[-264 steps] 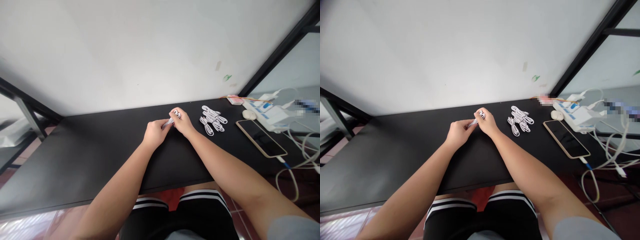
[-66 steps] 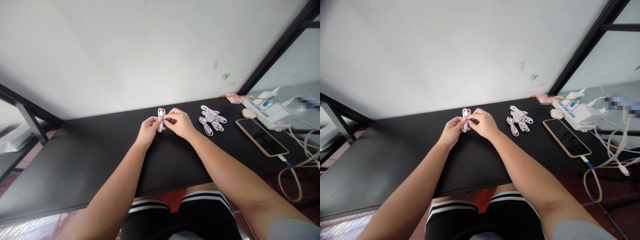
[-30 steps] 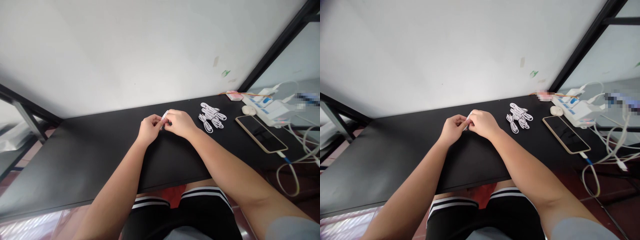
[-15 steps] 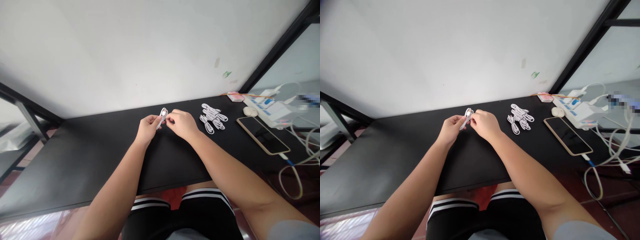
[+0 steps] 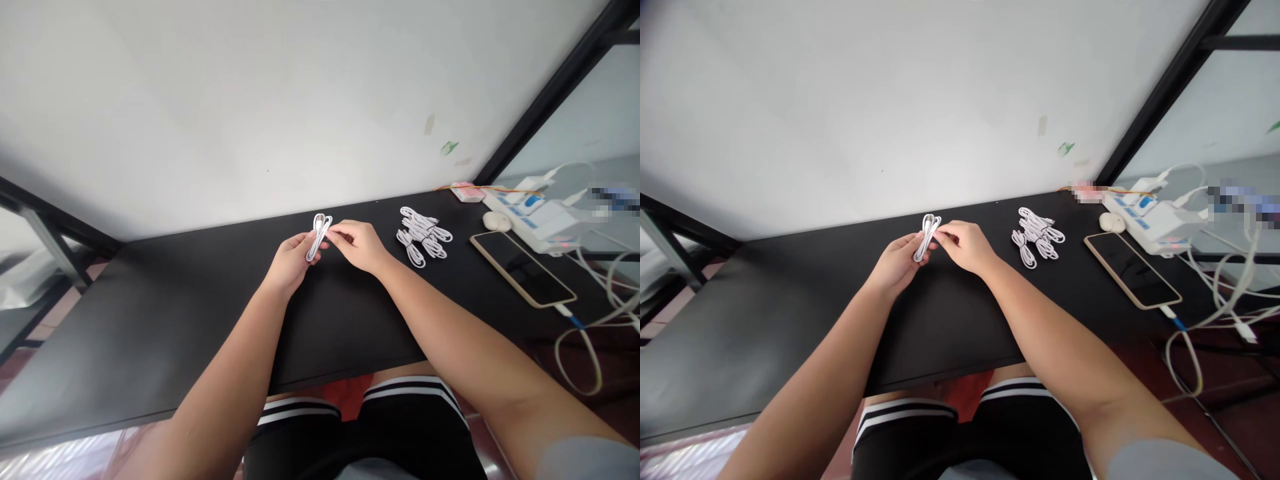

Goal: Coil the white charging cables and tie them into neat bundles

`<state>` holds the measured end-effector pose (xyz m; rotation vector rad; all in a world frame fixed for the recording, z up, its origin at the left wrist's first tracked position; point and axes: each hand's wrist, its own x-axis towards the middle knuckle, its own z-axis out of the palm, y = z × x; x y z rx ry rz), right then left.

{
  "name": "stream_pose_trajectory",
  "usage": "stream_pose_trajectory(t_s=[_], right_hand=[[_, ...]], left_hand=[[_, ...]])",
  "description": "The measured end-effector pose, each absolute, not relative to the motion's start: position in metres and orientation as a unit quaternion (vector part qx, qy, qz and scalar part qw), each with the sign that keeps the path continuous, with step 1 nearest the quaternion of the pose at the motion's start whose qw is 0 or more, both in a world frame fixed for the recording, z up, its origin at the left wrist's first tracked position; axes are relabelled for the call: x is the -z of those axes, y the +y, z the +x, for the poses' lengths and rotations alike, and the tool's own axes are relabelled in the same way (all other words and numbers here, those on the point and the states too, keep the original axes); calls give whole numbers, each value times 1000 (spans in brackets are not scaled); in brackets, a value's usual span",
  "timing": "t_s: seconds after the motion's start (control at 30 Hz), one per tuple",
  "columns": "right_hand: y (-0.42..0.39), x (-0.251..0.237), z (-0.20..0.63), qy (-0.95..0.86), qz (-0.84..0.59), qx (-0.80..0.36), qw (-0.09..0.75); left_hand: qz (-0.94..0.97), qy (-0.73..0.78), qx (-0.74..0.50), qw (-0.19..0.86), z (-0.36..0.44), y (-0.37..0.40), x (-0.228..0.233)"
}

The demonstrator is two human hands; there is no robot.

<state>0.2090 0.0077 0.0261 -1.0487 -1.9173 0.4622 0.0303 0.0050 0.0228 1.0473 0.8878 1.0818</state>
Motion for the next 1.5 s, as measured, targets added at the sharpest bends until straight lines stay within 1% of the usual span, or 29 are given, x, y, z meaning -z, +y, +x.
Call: stream_pose_trajectory(t_s=[0.27, 0.47, 0.63, 0.73, 0.87, 0.97, 1.07, 1.27, 1.37, 1.5], right_hand=[[8, -24, 205, -743, -437, -243, 445], [11, -20, 202, -728, -449, -269, 444], [8, -21, 202, -741, -435, -203, 469], [6, -24, 202, -773, -418, -164, 448], [5, -28, 204, -800, -410, -149, 412], [5, -31, 205, -822, -411, -140, 368], [2, -34, 204, -840, -422, -120, 321], [-6, -38, 195, -841, -474, -45, 258], [-10, -40, 190, -819, -510, -49, 257], [-11, -40, 190, -787, -521, -107, 314]], left_hand=[[531, 430, -454, 572, 34, 6, -14], [494, 412, -462, 610, 37, 4, -16], [483, 403, -475, 615, 40, 2, -19], [493, 413, -468, 606, 40, 1, -19], [519, 421, -458, 586, 39, 3, -15], [562, 436, -440, 548, 37, 5, -10], [614, 462, -423, 481, 35, 6, -8], [670, 498, -415, 362, 40, 0, -17], [675, 506, -422, 331, 45, -3, -20], [668, 503, -448, 316, 49, -4, -19]])
